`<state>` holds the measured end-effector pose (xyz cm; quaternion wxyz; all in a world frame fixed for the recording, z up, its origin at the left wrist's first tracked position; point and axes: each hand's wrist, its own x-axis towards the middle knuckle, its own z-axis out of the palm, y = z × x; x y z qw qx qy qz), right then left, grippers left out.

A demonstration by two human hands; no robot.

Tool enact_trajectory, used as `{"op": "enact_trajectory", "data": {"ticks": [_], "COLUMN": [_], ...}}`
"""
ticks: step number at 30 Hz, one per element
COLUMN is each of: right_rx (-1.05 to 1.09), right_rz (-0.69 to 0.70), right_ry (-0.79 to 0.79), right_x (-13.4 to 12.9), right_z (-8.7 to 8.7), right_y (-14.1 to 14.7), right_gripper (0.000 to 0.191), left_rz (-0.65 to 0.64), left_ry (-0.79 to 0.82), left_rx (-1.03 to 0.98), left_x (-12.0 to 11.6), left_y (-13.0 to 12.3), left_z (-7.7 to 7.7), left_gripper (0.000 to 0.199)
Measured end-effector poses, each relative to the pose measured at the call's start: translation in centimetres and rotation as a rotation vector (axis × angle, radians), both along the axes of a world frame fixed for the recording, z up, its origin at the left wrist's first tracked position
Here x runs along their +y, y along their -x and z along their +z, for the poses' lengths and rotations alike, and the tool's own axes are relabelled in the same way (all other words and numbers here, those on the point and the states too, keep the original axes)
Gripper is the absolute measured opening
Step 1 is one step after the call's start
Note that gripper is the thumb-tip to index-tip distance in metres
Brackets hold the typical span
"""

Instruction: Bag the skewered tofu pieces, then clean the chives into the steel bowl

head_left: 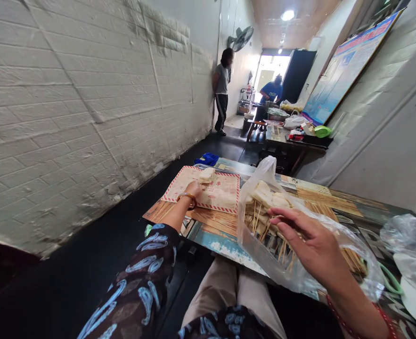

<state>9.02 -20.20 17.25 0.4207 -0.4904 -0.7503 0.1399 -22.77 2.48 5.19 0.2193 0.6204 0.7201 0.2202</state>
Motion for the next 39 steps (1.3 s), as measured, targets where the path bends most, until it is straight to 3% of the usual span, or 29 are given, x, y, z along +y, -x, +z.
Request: {"op": "enact_trajectory", "data": {"ticks": [7,12,16,20,24,28,30,33,36,39], "right_rx": [0.047,0.165,0.36,0.546,0.425,0.147,-0.066,-0.362,-0.559,-0.699], "right_rz": [0.176,0.3,0.282,0.224,0.196,-0.073,-0.166,-0.173,-0.145,-0.146], "right_ry": [-0.011,0.181,0.282,0.201,0.098,-0.141,-0.184,-0.131,-0.036,0.09], "right_x": [2.5,5.4,6.5,4.7,0.4,-1.7,-1.0,1.2,3.6,5.5], "right_z": [0.3,-0.3,-1.4,-1.7,-0.2,2.1,2.8,2.9,2.3,1.9], "right_y": [3.6,7.8,10.2,10.2,6.3,-2.0,-6.3,-10.5,-11.6,-10.8], "right_gripper": [0.026,0.027,0.033,0.031,0.029,0.028,0.03,0.037,0.041,0.039], "left_rz": [0.087,-0.076,-0.301,-0.282,-0.393,-0.573,-0.645,-0.683,-0.686,-0.721], "left_ry": [-0.18,-0.435,-0.657,-0.789,-0.818,-0.78,-0.74,-0.679,-0.626,-0.563], "left_rx": [-0.211,-0.348,-0.185,0.047,0.115,0.116,0.148,0.24,0.339,0.404], "left_x": [-4.8,-9.7,-13.6,-16.4,-18.6,-20.2,-20.6,-20.8,-21.3,-22.3], "left_y": [-0.2,-3.5,-6.4,-7.6,-7.7,-7.9,-8.1,-8.1,-8.0,-8.5], "left_z": [2.9,6.2,8.9,10.1,11.4,12.7,13.1,13.7,14.7,16.0], "left_gripper": [0.031,0.028,0.023,0.023,0.028,0.029,0.031,0.034,0.036,0.035]}}
